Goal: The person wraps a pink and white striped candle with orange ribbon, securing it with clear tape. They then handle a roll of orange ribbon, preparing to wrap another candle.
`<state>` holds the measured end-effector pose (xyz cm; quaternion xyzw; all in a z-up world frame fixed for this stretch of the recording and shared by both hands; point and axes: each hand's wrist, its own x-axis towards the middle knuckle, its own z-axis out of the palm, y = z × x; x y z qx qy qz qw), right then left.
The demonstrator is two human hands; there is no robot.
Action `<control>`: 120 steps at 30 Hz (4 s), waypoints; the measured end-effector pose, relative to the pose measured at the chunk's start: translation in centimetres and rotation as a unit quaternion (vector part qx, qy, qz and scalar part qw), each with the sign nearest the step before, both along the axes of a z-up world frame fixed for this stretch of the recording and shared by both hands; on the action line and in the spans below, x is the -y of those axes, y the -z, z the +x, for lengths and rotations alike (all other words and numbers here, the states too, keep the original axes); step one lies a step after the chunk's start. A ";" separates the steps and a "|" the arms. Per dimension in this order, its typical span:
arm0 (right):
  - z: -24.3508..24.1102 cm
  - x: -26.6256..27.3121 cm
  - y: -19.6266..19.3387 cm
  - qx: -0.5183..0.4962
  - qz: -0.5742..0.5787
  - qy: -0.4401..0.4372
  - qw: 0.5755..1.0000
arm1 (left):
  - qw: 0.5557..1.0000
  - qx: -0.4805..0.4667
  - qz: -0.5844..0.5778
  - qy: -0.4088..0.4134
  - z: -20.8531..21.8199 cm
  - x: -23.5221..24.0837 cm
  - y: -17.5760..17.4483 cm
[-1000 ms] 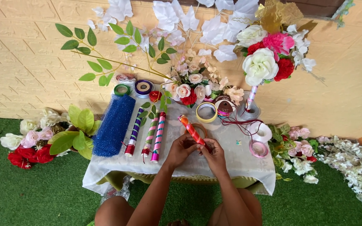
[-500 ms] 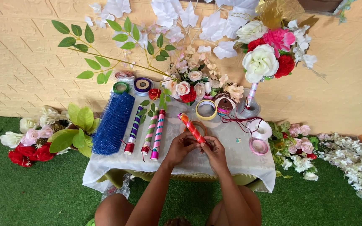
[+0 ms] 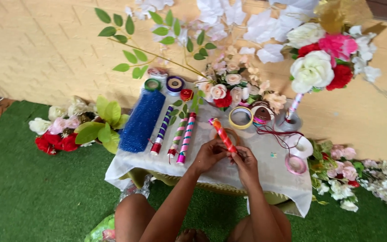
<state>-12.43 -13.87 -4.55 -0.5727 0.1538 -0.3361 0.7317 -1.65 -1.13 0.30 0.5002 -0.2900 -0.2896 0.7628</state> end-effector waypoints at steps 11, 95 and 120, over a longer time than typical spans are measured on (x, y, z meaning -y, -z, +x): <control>-0.2 -0.5 -2.1 -0.028 -0.001 -0.012 1.000 | 1.000 0.018 0.010 -0.002 0.0 -0.1 -0.1; -2.5 0.1 -6.7 -0.155 0.060 -0.106 0.980 | 0.995 0.034 0.088 -0.029 -0.5 0.0 -0.5; -2.3 0.7 -6.5 -0.145 0.153 -0.093 0.973 | 0.997 0.025 0.072 -0.020 0.0 0.0 0.2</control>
